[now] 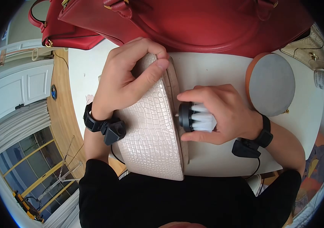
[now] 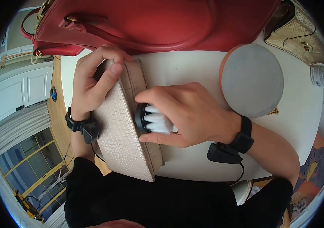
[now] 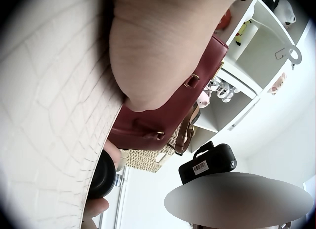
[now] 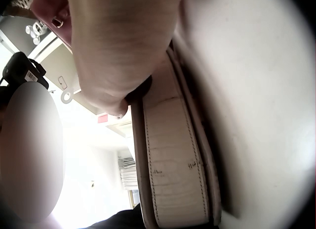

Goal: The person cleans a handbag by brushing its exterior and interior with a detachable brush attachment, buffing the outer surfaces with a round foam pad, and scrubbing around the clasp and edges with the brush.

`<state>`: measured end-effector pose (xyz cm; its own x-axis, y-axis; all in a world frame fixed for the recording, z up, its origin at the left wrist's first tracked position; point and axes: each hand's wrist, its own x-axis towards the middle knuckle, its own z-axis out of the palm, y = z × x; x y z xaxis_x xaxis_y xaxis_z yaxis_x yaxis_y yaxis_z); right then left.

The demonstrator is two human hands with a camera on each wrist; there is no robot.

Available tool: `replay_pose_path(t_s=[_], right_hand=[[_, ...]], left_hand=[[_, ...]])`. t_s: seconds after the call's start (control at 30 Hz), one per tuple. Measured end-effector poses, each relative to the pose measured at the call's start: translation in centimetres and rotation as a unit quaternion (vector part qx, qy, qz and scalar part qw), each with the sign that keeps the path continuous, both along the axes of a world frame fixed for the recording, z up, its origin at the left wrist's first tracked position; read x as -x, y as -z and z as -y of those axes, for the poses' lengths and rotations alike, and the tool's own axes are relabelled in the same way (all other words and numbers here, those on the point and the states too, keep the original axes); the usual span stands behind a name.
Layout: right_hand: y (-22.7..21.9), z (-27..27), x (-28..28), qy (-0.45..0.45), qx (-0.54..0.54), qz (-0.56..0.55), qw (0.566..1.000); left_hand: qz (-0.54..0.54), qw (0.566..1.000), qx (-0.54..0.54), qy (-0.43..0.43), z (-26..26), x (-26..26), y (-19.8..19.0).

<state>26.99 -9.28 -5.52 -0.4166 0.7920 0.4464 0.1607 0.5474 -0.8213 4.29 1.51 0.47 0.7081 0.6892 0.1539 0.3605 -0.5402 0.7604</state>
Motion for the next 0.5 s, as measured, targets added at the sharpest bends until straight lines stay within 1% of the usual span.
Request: replay_pose_path(t_s=[0.23, 0.33, 0.43, 0.5], right_hand=[[0.1, 0.2, 0.5, 0.013, -0.021, -0.007, 1.000], [0.0, -0.1, 0.5, 0.003, -0.013, 0.002, 1.000], [0.0, 0.0, 0.5, 0.028, -0.003, -0.031, 0.999], [-0.6, 0.1, -0.4, -0.001, 0.032, -0.036, 0.999]], left_hand=[[-0.001, 1.000, 0.007, -0.010, 0.2, -0.5, 0.3], [-0.010, 1.000, 0.012, -0.011, 0.1, -0.5, 0.1], [0.005, 1.000, 0.005, 0.000, 0.0, -0.3, 0.4], [0.011, 1.000, 0.003, -0.001, 0.0, -0.2, 0.4]])
